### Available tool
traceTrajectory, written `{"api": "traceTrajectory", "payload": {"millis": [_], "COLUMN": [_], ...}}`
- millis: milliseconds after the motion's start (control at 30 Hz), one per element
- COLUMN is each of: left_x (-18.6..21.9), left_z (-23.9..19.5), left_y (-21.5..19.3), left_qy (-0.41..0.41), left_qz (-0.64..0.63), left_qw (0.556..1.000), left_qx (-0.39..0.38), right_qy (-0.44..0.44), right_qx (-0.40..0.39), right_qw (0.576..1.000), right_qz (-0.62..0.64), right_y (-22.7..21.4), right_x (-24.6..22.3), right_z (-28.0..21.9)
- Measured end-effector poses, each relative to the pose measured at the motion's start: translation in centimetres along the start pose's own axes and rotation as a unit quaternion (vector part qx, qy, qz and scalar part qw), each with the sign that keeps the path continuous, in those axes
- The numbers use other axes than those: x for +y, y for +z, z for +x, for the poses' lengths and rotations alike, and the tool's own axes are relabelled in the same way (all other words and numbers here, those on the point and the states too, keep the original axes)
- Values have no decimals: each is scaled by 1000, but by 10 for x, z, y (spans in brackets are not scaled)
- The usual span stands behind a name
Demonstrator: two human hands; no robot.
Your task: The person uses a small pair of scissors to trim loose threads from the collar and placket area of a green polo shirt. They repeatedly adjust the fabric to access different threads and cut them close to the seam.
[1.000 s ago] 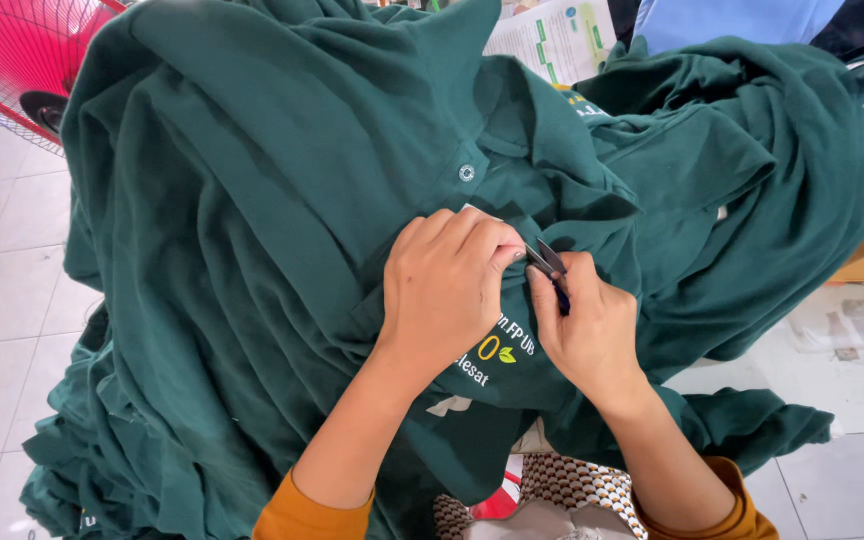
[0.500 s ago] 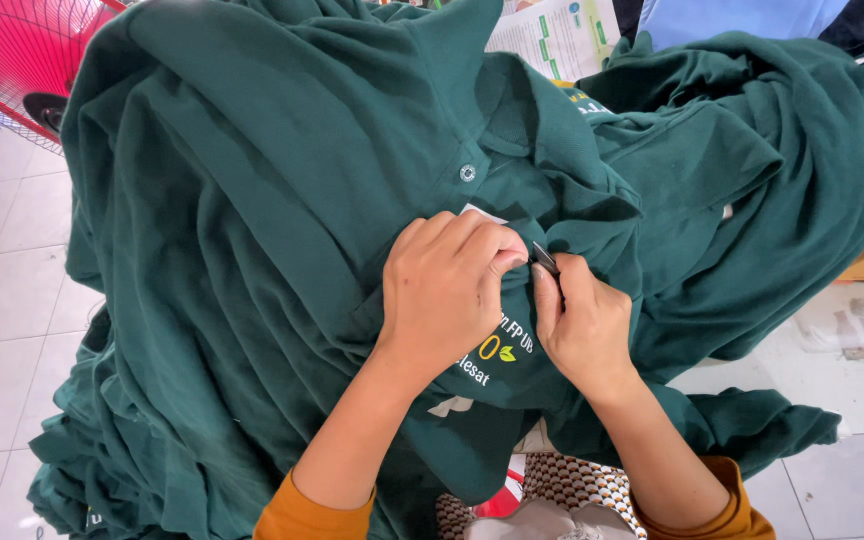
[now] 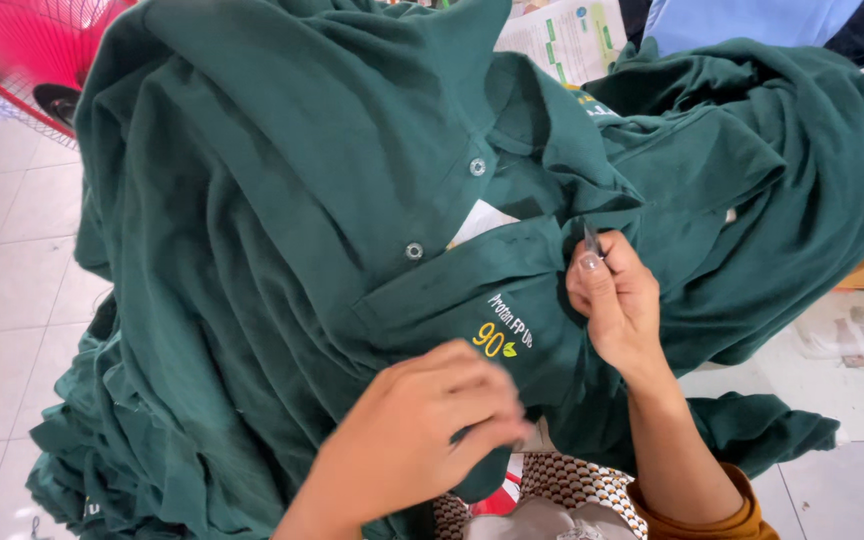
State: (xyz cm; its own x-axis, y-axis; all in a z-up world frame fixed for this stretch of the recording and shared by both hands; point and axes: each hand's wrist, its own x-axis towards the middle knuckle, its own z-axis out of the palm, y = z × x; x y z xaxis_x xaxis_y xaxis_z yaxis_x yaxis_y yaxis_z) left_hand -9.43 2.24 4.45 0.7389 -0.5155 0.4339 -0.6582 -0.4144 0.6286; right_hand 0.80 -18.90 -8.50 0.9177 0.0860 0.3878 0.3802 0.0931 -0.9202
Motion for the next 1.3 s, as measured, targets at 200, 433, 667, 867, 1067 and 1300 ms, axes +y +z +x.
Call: {"api": "traceTrajectory", "payload": {"millis": [200,433,667,867,1067,1300], "left_x": [-30,-76,-90,-85,-87,-83], "left_z": [31,45,44,42,42,42], "left_y": [15,36,35,26,28,24], "left_qy": [8,-8,38,55,63,103], "left_qz": [217,474,537,346,332,300], "left_qw": [948,839,804,891,891,901], "left_qx": [231,269,255,290,303,297], "right_qy": [-7,-114,-134,-186,-211,-226], "right_qx": [39,16,21,8,4,8], "right_qw": [985,932,926,878,863,844], "right_qz": [-168,-343,-353,-440,-459,-486], "right_y": [12,30,29,30,27,28], "right_x": [-26,-34,-25,-20,-15,-4], "right_z": [-16,-3,3,4,5,3]}}
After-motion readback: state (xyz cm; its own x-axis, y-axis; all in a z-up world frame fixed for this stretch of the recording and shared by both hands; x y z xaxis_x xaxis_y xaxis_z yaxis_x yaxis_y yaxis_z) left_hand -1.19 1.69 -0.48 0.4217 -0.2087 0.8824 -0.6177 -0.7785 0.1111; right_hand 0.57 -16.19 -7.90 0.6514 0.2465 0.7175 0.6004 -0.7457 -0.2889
